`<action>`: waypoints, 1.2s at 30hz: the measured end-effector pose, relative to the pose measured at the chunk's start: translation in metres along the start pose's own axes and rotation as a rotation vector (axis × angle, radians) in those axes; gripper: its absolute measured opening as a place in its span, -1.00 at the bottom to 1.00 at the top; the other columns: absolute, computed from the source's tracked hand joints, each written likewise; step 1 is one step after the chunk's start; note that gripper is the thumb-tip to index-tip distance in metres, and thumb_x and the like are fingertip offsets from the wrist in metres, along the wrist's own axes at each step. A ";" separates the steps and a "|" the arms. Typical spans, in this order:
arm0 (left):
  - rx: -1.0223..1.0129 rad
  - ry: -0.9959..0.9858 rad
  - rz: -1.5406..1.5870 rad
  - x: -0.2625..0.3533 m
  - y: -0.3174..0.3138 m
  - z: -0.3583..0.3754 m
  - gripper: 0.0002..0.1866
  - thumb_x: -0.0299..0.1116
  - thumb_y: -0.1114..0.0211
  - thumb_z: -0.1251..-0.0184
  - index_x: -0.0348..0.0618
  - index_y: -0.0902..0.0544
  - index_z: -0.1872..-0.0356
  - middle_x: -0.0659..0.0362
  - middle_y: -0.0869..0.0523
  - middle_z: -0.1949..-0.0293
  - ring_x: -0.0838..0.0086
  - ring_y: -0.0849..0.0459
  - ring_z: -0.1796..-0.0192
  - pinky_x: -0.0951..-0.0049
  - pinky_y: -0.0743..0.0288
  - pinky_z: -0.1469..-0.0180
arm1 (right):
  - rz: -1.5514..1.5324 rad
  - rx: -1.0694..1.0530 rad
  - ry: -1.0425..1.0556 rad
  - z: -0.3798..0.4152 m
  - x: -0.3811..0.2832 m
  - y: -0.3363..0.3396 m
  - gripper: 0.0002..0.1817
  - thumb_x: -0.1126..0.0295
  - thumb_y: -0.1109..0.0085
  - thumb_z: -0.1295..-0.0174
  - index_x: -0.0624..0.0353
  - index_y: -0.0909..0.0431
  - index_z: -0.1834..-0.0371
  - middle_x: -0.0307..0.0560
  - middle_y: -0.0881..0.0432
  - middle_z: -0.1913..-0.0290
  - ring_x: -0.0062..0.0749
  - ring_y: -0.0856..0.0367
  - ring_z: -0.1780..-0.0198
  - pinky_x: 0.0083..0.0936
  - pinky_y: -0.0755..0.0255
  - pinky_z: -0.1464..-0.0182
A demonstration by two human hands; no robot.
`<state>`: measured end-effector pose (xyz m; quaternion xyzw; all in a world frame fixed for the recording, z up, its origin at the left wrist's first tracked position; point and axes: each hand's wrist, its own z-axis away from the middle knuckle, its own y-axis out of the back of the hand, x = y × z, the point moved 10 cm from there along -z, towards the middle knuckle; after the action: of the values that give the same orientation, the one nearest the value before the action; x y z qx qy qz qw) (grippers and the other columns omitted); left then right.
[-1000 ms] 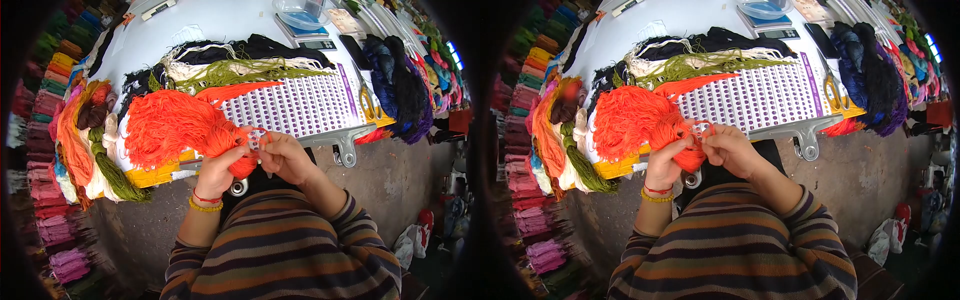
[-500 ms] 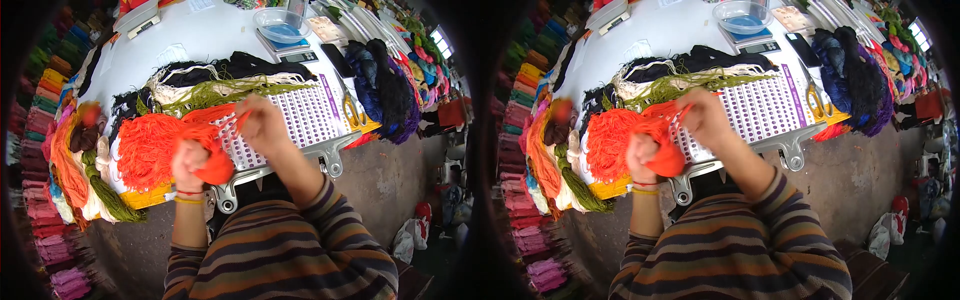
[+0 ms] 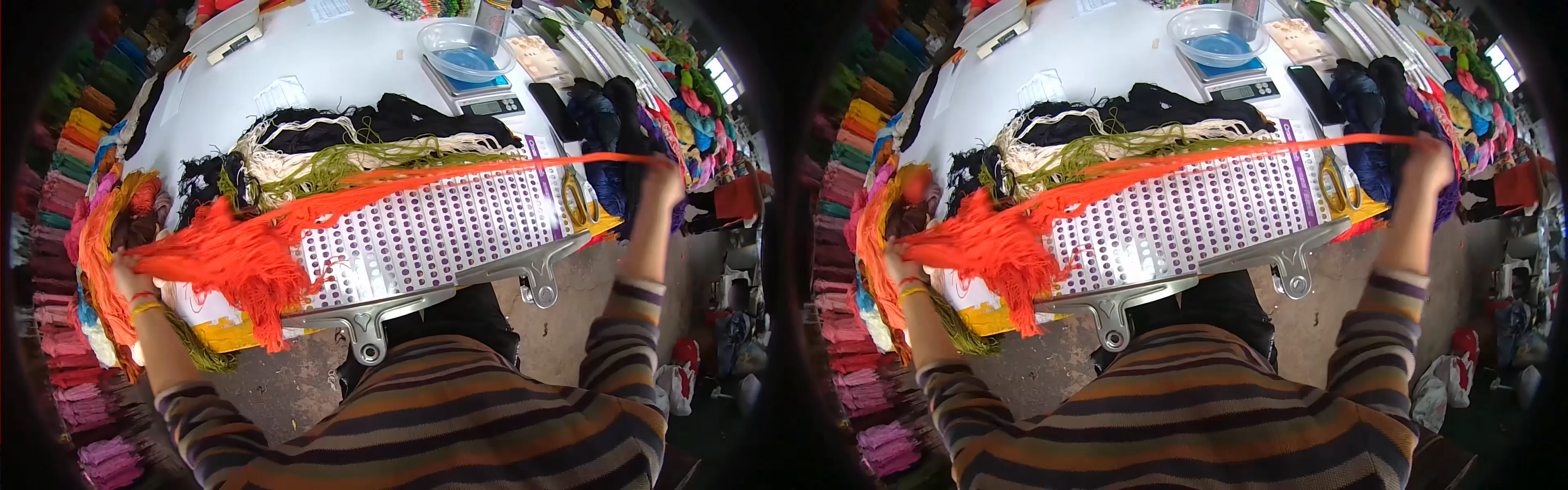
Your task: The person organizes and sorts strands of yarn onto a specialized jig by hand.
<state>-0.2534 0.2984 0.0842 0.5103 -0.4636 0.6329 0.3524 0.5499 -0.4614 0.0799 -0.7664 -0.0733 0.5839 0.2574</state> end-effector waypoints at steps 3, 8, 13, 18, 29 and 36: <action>-0.342 0.043 0.066 0.025 -0.044 -0.022 -0.86 -0.34 -0.07 -0.24 -0.12 -0.53 0.25 0.37 -0.31 0.63 0.64 -0.35 0.61 0.59 -0.37 0.44 | 0.090 0.112 0.320 0.034 -0.119 -0.029 -0.78 0.40 0.11 -0.11 0.35 -0.48 0.46 -0.07 -0.52 0.51 -0.45 -0.49 0.45 -0.59 -0.39 0.34; -1.054 0.502 0.113 -0.078 -0.214 0.274 -0.74 -0.36 -0.10 -0.21 -0.28 -0.48 0.14 0.23 -0.51 0.55 0.53 -0.52 0.46 0.48 -0.47 0.30 | 0.501 -0.697 0.233 0.189 -0.013 -0.168 -0.80 0.30 0.01 -0.18 0.21 -0.51 0.36 -0.19 -0.55 0.49 -0.50 -0.52 0.49 -0.58 -0.38 0.37; -1.471 0.742 -0.214 -0.189 -0.270 0.446 -0.70 -0.24 -0.22 -0.18 -0.23 -0.55 0.15 0.21 -0.61 0.29 0.54 -0.56 0.26 0.56 -0.44 0.29 | 0.526 -1.206 -0.280 0.335 0.134 -0.195 -0.91 0.47 -0.04 -0.13 0.26 -0.50 0.37 -0.24 -0.48 0.55 -0.65 -0.45 0.52 -0.66 -0.35 0.50; -1.112 0.378 -0.224 -0.203 -0.317 0.401 -0.72 -0.35 -0.19 -0.20 -0.21 -0.51 0.08 0.22 -0.60 0.32 0.58 -0.57 0.38 0.64 -0.41 0.46 | 0.816 -1.297 -0.031 0.355 0.141 -0.198 -0.85 0.35 -0.11 -0.09 0.21 -0.50 0.38 -0.06 -0.54 0.58 -0.35 -0.53 0.56 -0.48 -0.37 0.48; -1.301 0.862 -0.299 -0.233 -0.285 0.461 -0.80 -0.29 -0.14 -0.20 -0.25 -0.55 0.36 0.18 -0.60 0.47 0.58 -0.49 0.57 0.62 -0.33 0.55 | 0.935 -1.327 0.302 0.363 0.128 -0.216 -0.83 0.34 -0.02 -0.11 0.20 -0.54 0.38 0.09 -0.58 0.42 -0.03 -0.56 0.34 -0.22 -0.42 0.28; -1.298 0.763 -0.352 -0.232 -0.296 0.468 -0.91 -0.44 -0.12 -0.12 -0.24 -0.52 0.42 0.23 -0.54 0.53 0.57 -0.48 0.52 0.61 -0.32 0.48 | 1.180 -1.377 0.538 0.374 0.121 -0.223 -0.88 0.39 0.09 -0.17 0.22 -0.30 0.38 0.10 -0.56 0.55 0.00 -0.56 0.49 -0.20 -0.43 0.45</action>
<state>0.2214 -0.0432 -0.0511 0.0141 -0.5002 0.3009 0.8119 0.2804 -0.1049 0.0133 -0.7721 0.0595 0.2519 -0.5803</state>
